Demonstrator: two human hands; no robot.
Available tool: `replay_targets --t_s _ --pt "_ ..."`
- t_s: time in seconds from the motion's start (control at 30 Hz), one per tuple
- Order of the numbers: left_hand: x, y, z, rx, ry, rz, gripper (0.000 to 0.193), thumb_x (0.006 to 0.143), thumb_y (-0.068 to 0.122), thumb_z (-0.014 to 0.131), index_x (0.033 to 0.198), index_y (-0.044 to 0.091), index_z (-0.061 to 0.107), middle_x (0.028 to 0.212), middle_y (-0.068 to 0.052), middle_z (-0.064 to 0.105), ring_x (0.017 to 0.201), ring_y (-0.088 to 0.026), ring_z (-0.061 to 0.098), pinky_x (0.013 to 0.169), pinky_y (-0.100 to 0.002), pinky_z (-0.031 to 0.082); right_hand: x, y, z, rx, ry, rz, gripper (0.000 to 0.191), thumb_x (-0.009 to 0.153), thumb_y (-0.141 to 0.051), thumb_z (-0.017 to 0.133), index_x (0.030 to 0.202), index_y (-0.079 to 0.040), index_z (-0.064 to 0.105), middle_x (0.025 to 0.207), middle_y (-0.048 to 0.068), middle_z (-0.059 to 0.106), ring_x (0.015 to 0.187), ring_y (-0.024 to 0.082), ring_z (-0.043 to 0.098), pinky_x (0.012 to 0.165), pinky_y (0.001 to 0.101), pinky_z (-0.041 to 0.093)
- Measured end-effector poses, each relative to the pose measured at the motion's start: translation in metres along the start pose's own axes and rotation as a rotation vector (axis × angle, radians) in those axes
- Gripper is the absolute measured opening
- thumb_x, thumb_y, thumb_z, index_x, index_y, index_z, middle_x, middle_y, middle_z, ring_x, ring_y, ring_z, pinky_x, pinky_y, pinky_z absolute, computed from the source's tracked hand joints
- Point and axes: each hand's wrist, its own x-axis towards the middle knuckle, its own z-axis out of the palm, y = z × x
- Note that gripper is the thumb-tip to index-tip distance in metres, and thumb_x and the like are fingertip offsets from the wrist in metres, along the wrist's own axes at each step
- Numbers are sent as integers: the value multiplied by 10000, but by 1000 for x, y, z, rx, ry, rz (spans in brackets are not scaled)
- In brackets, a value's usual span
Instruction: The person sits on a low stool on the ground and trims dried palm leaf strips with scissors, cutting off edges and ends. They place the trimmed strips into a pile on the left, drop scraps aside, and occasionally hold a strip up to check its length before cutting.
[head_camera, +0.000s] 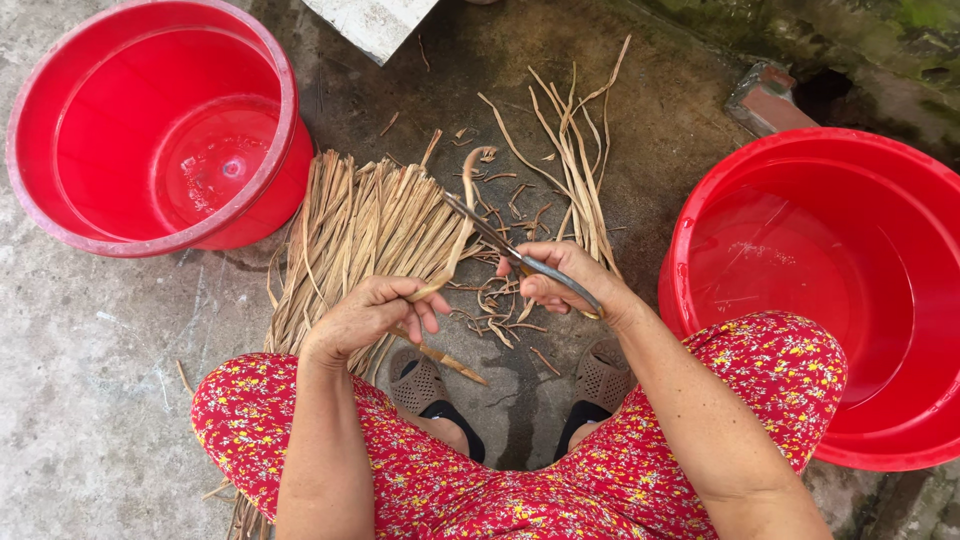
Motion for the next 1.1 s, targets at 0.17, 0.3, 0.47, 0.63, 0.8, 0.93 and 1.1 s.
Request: replay_targets --t_s 0.17,0.3,0.47,0.63,0.8,0.93,1.1 --pt "-6 -1 -6 20 26 104 345 915 -86 450 1119 -46 725 903 -106 744 745 -138 682 727 -268 554 6 4 6 -53 214 75 322 847 -229 803 1102 -66 693 587 -41 535 420 25 469 339 192 334" --pt "-5 2 1 -139 120 210 295 963 -43 471 1151 -33 699 1007 -136 755 810 -181 714 713 -282 537 9 6 20 26 250 -20 414 831 -199 825 1170 -76 623 780 -15 654 507 37 548 422 173 433" --pt "17 -2 28 -683 67 547 221 1068 60 506 1221 -7 650 1089 -180 734 921 -262 741 826 -381 605 22 27 62 -33 130 -211 673 770 -76 853 1328 -108 479 1203 38 736 804 62 702 734 197 626" --pt "27 -2 25 -904 179 817 181 1126 101 544 1261 56 657 1126 -141 728 932 -245 728 918 -439 620 25 62 100 -146 97 145 559 813 -146 810 1297 -116 533 1048 80 776 749 109 691 595 259 544" --pt "-3 10 -23 -1018 482 1031 231 1156 69 559 1373 137 595 1199 -105 709 983 -209 709 928 -374 590 27 78 105 -486 186 253 509 840 -215 843 1280 -133 600 991 103 749 782 123 647 685 308 509" --pt "-14 5 -47 -558 853 949 469 1142 32 632 1575 131 483 1558 -105 578 1242 -175 661 1082 -360 593 43 69 76 -562 329 318 589 769 -281 827 1298 -210 579 1049 29 746 739 107 659 652 315 547" --pt "5 -22 -55 -518 990 578 551 986 86 701 1496 98 490 1468 -105 551 1144 -158 650 909 -303 578 59 45 -7 -395 641 -37 526 793 -79 862 1247 -105 597 1038 31 710 716 98 648 576 262 537"
